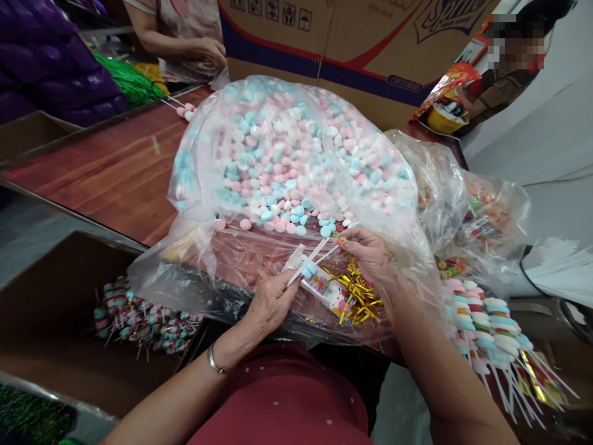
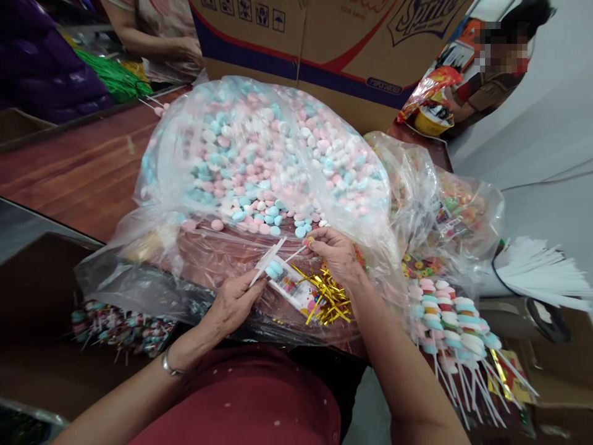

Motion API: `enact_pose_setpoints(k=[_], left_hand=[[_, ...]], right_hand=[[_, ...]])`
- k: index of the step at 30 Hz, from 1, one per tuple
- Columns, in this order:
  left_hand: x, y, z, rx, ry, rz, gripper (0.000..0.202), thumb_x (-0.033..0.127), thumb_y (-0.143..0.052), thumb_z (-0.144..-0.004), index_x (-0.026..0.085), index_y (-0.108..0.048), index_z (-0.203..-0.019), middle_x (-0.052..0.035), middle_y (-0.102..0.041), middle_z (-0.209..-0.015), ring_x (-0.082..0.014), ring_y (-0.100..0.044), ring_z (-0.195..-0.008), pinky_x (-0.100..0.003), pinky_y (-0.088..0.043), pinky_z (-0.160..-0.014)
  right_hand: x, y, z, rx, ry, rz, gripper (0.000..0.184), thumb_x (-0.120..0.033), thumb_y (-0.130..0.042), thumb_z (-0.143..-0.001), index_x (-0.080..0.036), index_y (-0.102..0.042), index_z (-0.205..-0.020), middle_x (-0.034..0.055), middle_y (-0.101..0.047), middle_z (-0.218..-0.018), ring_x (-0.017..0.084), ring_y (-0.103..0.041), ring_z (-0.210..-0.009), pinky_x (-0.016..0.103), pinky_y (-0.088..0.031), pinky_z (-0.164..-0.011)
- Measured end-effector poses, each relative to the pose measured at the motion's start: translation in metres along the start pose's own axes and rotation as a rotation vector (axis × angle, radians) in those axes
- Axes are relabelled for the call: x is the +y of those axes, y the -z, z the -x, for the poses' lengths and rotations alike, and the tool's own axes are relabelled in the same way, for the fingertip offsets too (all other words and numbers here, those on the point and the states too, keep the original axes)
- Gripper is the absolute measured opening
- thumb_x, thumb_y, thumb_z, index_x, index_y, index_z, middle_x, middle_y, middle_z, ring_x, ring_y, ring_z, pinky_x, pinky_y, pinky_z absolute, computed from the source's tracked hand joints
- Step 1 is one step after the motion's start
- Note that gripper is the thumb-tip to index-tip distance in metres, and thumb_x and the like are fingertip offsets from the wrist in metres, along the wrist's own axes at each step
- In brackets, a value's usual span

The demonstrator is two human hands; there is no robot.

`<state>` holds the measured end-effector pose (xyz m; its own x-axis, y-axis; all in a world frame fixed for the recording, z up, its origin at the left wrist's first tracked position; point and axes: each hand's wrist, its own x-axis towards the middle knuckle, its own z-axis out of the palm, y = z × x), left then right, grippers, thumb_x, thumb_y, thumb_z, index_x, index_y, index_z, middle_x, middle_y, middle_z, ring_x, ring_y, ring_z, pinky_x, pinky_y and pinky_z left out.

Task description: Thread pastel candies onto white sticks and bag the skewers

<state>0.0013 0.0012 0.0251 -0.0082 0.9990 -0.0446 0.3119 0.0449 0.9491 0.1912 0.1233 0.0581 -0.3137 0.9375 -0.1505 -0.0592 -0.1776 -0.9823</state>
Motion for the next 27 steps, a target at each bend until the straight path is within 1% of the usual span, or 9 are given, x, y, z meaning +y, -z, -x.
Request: enact_pose_setpoints(k=[4, 7, 11, 13, 15, 19, 22, 24, 27], left_hand=[[-0.001, -0.001, 0.000, 0.021, -0.006, 0.012, 0.030, 0.034, -0.041, -0.087, 0.018, -0.062, -0.075, 0.0033, -0.049, -0.059, -0.0122, -0.042, -0.056, -0.023, -0.038, -0.062], [-0.003, -0.002, 0.000, 0.039, -0.010, 0.005, 0.029, 0.034, -0.041, -0.088, 0.018, -0.064, -0.079, 0.0037, -0.048, -0.057, -0.0128, -0.043, -0.055, -0.023, -0.037, -0.060], [-0.007, -0.004, 0.001, 0.077, -0.027, -0.018, 0.028, 0.032, -0.042, -0.088, 0.018, -0.062, -0.075, 0.0036, -0.048, -0.055, -0.0129, -0.044, -0.053, -0.024, -0.037, -0.059], [-0.008, -0.004, 0.001, 0.089, -0.031, -0.018, 0.027, 0.031, -0.043, -0.088, 0.018, -0.062, -0.073, 0.0031, -0.050, -0.056, -0.0130, -0.045, -0.053, -0.024, -0.038, -0.059], [-0.008, -0.004, 0.002, 0.094, -0.038, -0.018, 0.027, 0.031, -0.044, -0.088, 0.018, -0.062, -0.072, 0.0027, -0.051, -0.056, -0.0130, -0.046, -0.054, -0.024, -0.039, -0.060], [-0.007, -0.004, 0.001, 0.083, -0.043, -0.013, 0.028, 0.031, -0.043, -0.089, 0.017, -0.066, -0.079, 0.0030, -0.051, -0.056, -0.0130, -0.046, -0.054, -0.024, -0.040, -0.062], [-0.006, -0.003, 0.001, 0.070, -0.049, -0.010, 0.030, 0.032, -0.042, -0.089, 0.017, -0.068, -0.088, 0.0033, -0.051, -0.057, -0.0131, -0.045, -0.055, -0.024, -0.040, -0.062], [-0.006, -0.003, 0.001, 0.065, -0.049, -0.009, 0.032, 0.033, -0.041, -0.090, 0.016, -0.068, -0.087, 0.0030, -0.051, -0.057, -0.0133, -0.046, -0.056, -0.024, -0.040, -0.062], [-0.006, -0.003, 0.001, 0.060, -0.044, -0.003, 0.032, 0.034, -0.041, -0.090, 0.017, -0.067, -0.083, 0.0027, -0.050, -0.058, -0.0133, -0.046, -0.057, -0.024, -0.039, -0.062]], right_hand=[[0.006, 0.001, 0.002, 0.038, 0.097, 0.093, 0.030, -0.041, -0.085, -0.060, -0.020, -0.072, -0.077, -0.0012, -0.071, -0.069, 0.011, -0.064, -0.057, 0.026, -0.056, -0.057], [0.012, -0.001, 0.007, 0.084, 0.178, 0.242, 0.024, -0.040, -0.079, -0.068, -0.021, -0.074, -0.083, -0.0007, -0.073, -0.073, 0.013, -0.066, -0.063, 0.028, -0.057, -0.063], [0.021, -0.011, 0.016, 0.194, 0.259, 0.416, 0.019, -0.035, -0.071, -0.076, -0.023, -0.075, -0.090, -0.0002, -0.075, -0.083, 0.015, -0.069, -0.074, 0.031, -0.058, -0.074], [0.025, -0.017, 0.019, 0.218, 0.240, 0.345, 0.021, -0.036, -0.068, -0.078, -0.024, -0.075, -0.094, 0.0000, -0.076, -0.090, 0.016, -0.071, -0.076, 0.033, -0.060, -0.077], [0.027, -0.022, 0.019, 0.218, 0.192, 0.198, 0.023, -0.038, -0.069, -0.077, -0.024, -0.074, -0.094, -0.0001, -0.075, -0.092, 0.016, -0.071, -0.073, 0.035, -0.062, -0.074], [0.027, -0.024, 0.017, 0.239, 0.131, 0.015, 0.027, -0.038, -0.077, -0.067, -0.021, -0.074, -0.087, -0.0003, -0.075, -0.084, 0.015, -0.070, -0.065, 0.034, -0.063, -0.068], [0.025, -0.023, 0.016, 0.245, 0.113, 0.000, 0.027, -0.039, -0.079, -0.065, -0.020, -0.074, -0.084, 0.0003, -0.075, -0.081, 0.014, -0.069, -0.062, 0.032, -0.063, -0.064], [0.024, -0.023, 0.016, 0.247, 0.116, 0.026, 0.027, -0.039, -0.079, -0.066, -0.020, -0.074, -0.084, 0.0000, -0.075, -0.080, 0.014, -0.069, -0.062, 0.033, -0.062, -0.066], [0.023, -0.022, 0.015, 0.286, 0.170, 0.045, 0.024, -0.038, -0.077, -0.068, -0.021, -0.073, -0.085, -0.0005, -0.074, -0.080, 0.015, -0.070, -0.071, 0.034, -0.062, -0.072]])
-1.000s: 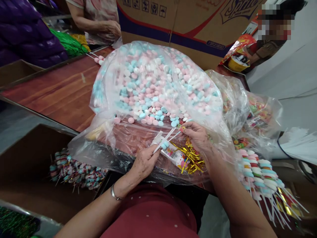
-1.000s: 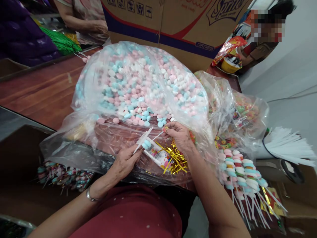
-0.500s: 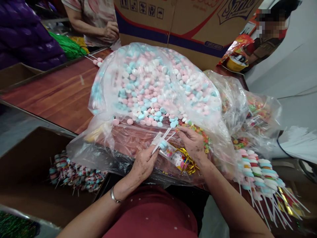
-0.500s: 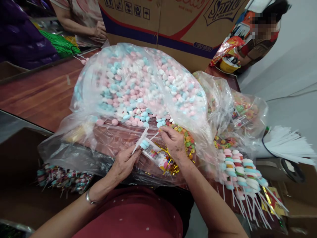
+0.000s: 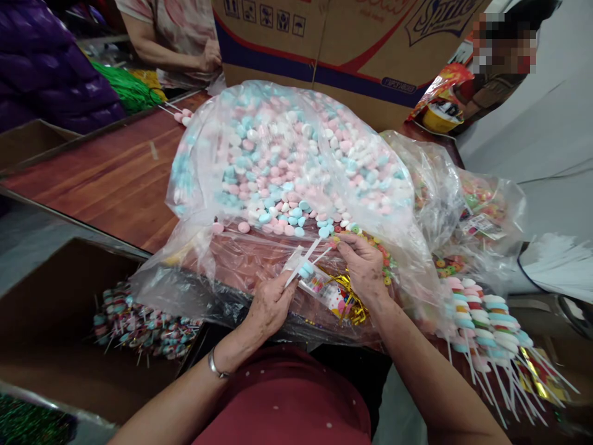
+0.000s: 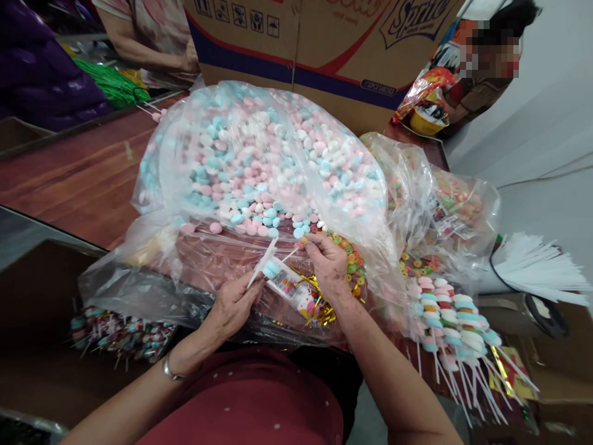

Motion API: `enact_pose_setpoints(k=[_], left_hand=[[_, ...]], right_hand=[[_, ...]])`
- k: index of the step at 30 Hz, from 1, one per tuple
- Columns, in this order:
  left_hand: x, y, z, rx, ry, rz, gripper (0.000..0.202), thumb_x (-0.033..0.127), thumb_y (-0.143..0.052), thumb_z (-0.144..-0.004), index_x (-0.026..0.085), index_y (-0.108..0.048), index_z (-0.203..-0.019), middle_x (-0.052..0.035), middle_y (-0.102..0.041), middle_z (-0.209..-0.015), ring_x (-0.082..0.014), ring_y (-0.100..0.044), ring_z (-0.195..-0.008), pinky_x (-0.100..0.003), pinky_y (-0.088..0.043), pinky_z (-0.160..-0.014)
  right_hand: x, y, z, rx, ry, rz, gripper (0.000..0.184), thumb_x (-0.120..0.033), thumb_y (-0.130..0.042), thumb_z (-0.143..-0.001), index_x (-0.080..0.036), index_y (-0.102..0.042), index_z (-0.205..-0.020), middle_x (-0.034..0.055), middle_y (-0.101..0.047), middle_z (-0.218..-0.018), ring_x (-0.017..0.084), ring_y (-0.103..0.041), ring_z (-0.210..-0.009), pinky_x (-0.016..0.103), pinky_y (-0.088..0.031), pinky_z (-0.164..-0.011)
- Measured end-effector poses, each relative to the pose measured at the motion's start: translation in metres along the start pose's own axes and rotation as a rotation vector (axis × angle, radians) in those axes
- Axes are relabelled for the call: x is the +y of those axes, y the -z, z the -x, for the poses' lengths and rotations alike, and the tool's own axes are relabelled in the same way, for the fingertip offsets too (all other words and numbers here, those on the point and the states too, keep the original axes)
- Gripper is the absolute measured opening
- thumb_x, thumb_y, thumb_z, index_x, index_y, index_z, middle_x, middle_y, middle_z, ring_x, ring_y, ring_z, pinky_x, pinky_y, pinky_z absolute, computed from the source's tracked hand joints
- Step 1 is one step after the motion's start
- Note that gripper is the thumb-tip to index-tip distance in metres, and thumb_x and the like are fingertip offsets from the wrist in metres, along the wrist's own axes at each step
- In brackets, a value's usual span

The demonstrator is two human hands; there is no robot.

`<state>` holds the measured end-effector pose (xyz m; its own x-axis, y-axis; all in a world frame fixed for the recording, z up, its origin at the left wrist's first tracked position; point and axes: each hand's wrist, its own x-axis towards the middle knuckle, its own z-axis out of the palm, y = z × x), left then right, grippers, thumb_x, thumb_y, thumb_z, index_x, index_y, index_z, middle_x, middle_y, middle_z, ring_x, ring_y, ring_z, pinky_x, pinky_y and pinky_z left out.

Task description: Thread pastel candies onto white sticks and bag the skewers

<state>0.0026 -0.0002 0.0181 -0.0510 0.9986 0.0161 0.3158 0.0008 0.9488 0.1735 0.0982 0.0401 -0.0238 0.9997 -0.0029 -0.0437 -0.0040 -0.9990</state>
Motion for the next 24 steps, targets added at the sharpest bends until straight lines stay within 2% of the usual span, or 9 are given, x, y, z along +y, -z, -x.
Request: enact_pose_setpoints(k=[2, 8, 13, 16, 18, 22, 24], left_hand=[[-0.001, 0.000, 0.000, -0.001, 0.003, 0.007, 0.031, 0.033, -0.042, -0.090, 0.017, -0.066, -0.081, 0.0030, -0.049, -0.057, -0.0133, -0.046, -0.056, -0.024, -0.040, -0.062], [-0.001, 0.000, 0.001, 0.012, 0.018, 0.018, 0.027, 0.032, -0.043, -0.089, 0.018, -0.063, -0.077, 0.0042, -0.047, -0.054, -0.0125, -0.045, -0.053, -0.024, -0.040, -0.061], [-0.001, 0.000, 0.001, 0.010, 0.023, -0.006, 0.028, 0.032, -0.043, -0.088, 0.019, -0.057, -0.068, 0.0037, -0.047, -0.054, -0.0124, -0.045, -0.053, -0.024, -0.039, -0.060], [0.000, 0.001, 0.001, 0.001, 0.026, -0.010, 0.028, 0.033, -0.042, -0.089, 0.019, -0.058, -0.070, 0.0032, -0.047, -0.054, -0.0130, -0.046, -0.055, -0.024, -0.038, -0.059], [0.000, 0.001, 0.001, -0.006, 0.026, -0.006, 0.027, 0.032, -0.042, -0.089, 0.019, -0.060, -0.073, 0.0030, -0.048, -0.054, -0.0134, -0.047, -0.055, -0.024, -0.038, -0.058], [0.000, 0.000, 0.001, 0.020, 0.011, 0.007, 0.026, 0.030, -0.043, -0.088, 0.019, -0.057, -0.069, 0.0026, -0.050, -0.056, -0.0133, -0.047, -0.056, -0.024, -0.038, -0.058], [-0.002, -0.001, 0.001, 0.037, 0.006, 0.020, 0.027, 0.030, -0.043, -0.088, 0.020, -0.053, -0.065, 0.0027, -0.050, -0.056, -0.0130, -0.047, -0.056, -0.024, -0.038, -0.058]], right_hand=[[0.001, 0.000, -0.001, 0.014, 0.030, 0.006, 0.022, -0.037, -0.076, -0.069, -0.021, -0.073, -0.085, -0.0004, -0.074, -0.080, 0.016, -0.070, -0.075, 0.034, -0.062, -0.075], [0.006, 0.004, 0.002, -0.059, 0.094, 0.174, 0.022, -0.039, -0.069, -0.078, -0.023, -0.074, -0.093, 0.0010, -0.076, -0.086, 0.018, -0.071, -0.078, 0.036, -0.061, -0.077], [-0.002, 0.008, 0.006, -0.101, 0.295, 0.457, 0.019, -0.030, -0.060, -0.086, -0.025, -0.075, -0.096, 0.0015, -0.077, -0.093, 0.019, -0.071, -0.087, 0.036, -0.056, -0.087], [-0.005, 0.007, 0.009, -0.133, 0.410, 0.593, 0.023, -0.025, -0.055, -0.088, -0.026, -0.075, -0.097, 0.0022, -0.077, -0.099, 0.019, -0.070, -0.094, 0.036, -0.054, -0.092], [0.000, 0.004, 0.014, -0.188, 0.438, 0.627, 0.026, -0.024, -0.052, -0.089, -0.026, -0.075, -0.100, 0.0025, -0.076, -0.103, 0.019, -0.070, -0.096, 0.036, -0.055, -0.091], [0.014, -0.004, 0.029, -0.400, 0.479, 0.648, 0.032, -0.023, -0.046, -0.092, -0.027, -0.072, -0.109, 0.0029, -0.075, -0.109, 0.018, -0.070, -0.100, 0.034, -0.055, -0.090], [0.013, -0.005, 0.028, -0.402, 0.460, 0.649, 0.033, -0.025, -0.045, -0.092, -0.027, -0.070, -0.114, 0.0026, -0.075, -0.108, 0.018, -0.070, -0.099, 0.033, -0.055, -0.090]])
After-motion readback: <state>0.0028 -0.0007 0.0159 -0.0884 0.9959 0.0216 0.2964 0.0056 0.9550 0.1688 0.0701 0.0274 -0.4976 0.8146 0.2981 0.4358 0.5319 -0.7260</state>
